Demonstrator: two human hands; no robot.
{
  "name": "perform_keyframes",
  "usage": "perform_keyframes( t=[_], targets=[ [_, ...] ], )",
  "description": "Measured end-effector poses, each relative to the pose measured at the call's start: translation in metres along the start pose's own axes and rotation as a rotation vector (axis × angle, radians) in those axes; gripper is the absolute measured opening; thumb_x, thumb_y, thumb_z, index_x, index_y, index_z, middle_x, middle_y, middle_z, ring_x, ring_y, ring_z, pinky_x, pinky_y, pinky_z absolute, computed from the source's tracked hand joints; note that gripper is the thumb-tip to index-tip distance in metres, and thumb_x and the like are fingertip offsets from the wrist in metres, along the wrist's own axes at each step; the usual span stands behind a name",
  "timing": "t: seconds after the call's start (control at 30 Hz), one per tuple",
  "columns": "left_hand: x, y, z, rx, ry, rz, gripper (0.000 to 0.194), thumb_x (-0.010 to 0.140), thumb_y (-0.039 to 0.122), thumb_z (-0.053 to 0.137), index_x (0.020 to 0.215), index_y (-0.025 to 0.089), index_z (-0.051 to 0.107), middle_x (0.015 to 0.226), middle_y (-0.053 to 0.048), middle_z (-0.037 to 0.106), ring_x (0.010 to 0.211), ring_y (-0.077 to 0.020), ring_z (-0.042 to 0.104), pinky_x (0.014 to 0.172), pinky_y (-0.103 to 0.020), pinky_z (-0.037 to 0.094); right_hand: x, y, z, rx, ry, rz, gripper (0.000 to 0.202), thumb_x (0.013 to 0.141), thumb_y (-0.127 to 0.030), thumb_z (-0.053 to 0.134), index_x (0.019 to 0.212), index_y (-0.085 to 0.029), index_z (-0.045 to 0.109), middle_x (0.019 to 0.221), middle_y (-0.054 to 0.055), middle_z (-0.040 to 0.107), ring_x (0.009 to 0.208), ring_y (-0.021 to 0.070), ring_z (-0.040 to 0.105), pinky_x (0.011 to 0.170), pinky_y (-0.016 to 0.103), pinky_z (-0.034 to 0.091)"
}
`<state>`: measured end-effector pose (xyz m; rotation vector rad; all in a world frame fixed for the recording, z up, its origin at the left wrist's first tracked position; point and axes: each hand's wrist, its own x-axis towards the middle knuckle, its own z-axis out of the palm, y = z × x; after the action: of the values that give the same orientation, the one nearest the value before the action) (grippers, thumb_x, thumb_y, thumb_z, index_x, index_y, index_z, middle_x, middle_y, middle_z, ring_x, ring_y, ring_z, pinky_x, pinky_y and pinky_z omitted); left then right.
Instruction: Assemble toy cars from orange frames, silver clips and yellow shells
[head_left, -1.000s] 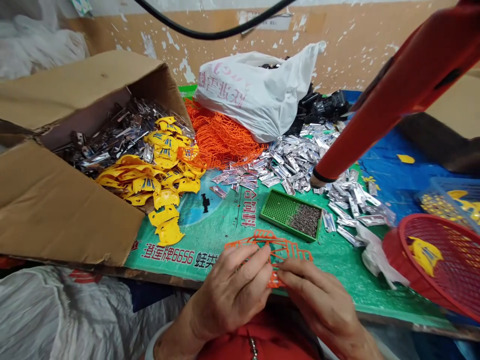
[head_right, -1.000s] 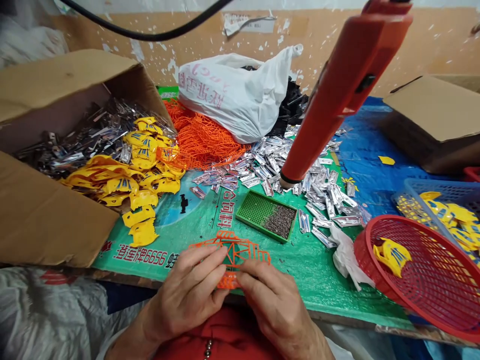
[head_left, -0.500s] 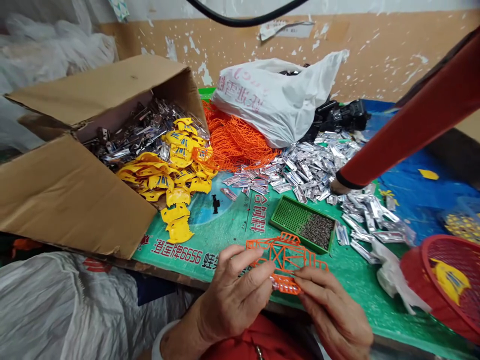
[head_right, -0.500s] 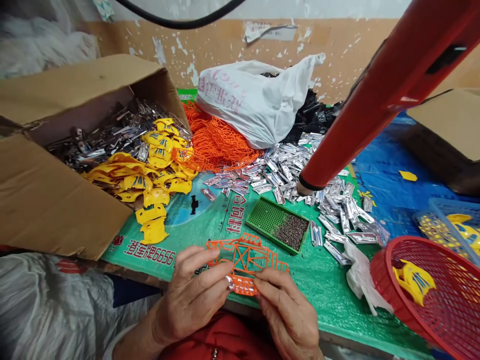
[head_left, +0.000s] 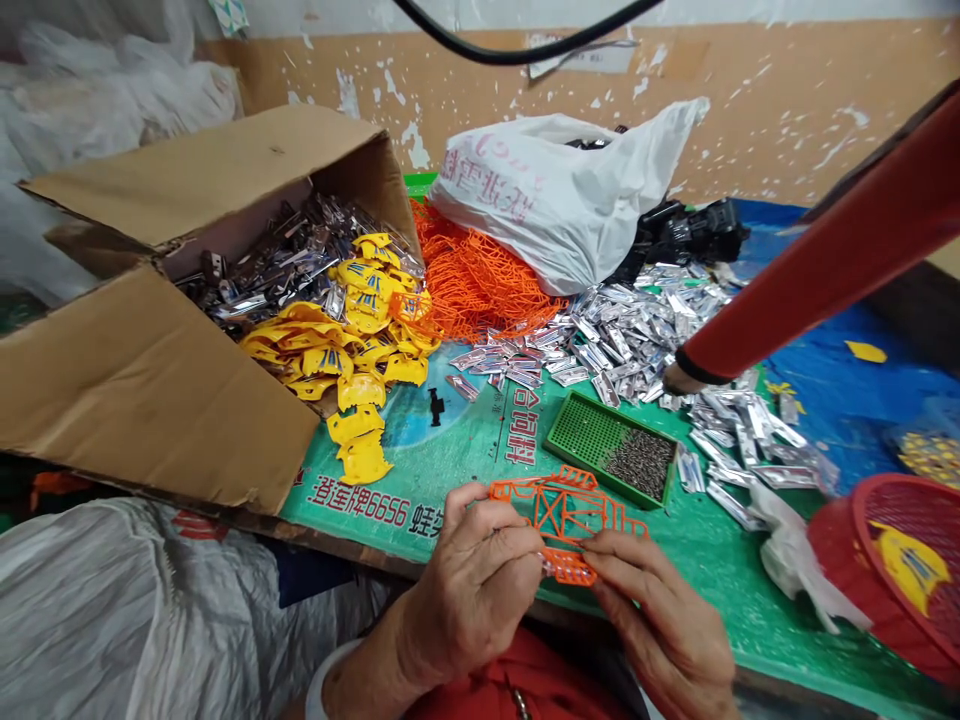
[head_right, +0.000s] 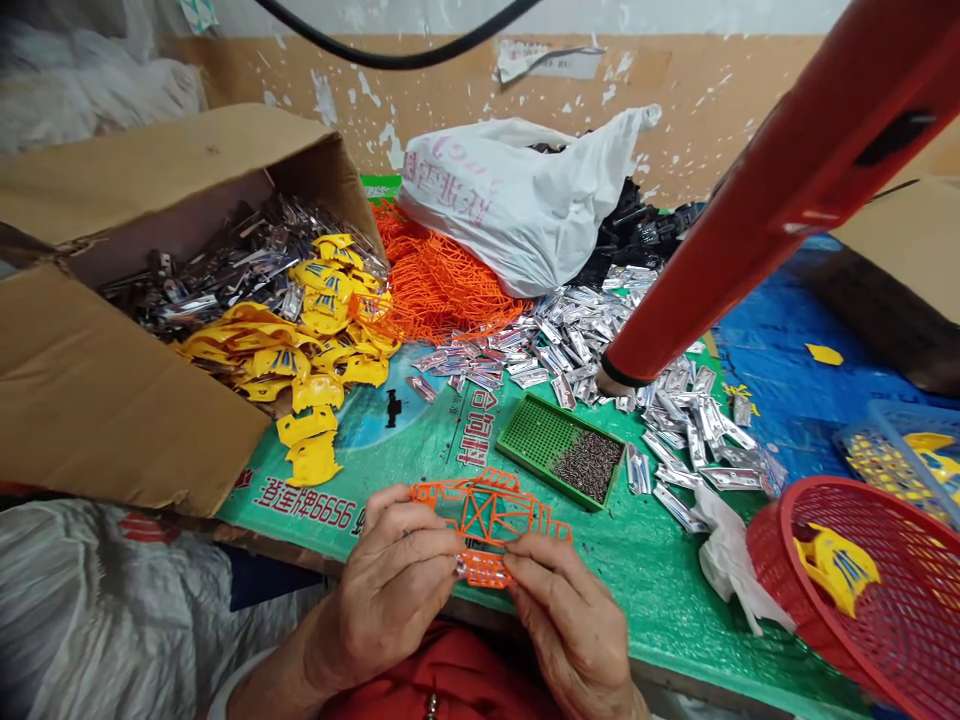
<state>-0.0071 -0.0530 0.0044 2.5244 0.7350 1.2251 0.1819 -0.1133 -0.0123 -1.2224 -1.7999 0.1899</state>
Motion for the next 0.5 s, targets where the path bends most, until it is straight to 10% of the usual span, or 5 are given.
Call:
perform_keyframes(
  t=[0.2, 0.5],
  targets=[
    [0.002, 0.007, -0.001, -0.011, -0.023, -0.110, 0.021, 0.079, 0.002, 0.054, 0.093, 0.018, 0.053, 0.080, 0.001, 0.069, 0.077, -0.0154, 0.052, 0.090, -0.041, 0.036, -0.004, -0.004, 0.000, -0.047, -0.013, 0.011, 0.014, 0.089, -0.013, 0.053, 0.098, -0.016, 0.063, 0.090, 0.007, 0.068, 0.084, 0.0122, 0.067, 0.076, 0.018, 0.052],
    [0.013, 0.005, -0.011, -0.128, -0.408, -0.220, 0.015, 0.087, 0.010, 0.049, 0.078, 0.019, 0.058, 0.076, -0.001, 0.062, 0.080, -0.0185, 0.052, 0.079, -0.036, 0.039, 0.010, -0.006, 0.001, 0.309, -0.216, 0.179, 0.010, 0.091, -0.017, 0.048, 0.087, -0.019, 0.057, 0.079, 0.003, 0.061, 0.074, 0.0131, 0.058, 0.068, 0.025, 0.048]
  ],
)
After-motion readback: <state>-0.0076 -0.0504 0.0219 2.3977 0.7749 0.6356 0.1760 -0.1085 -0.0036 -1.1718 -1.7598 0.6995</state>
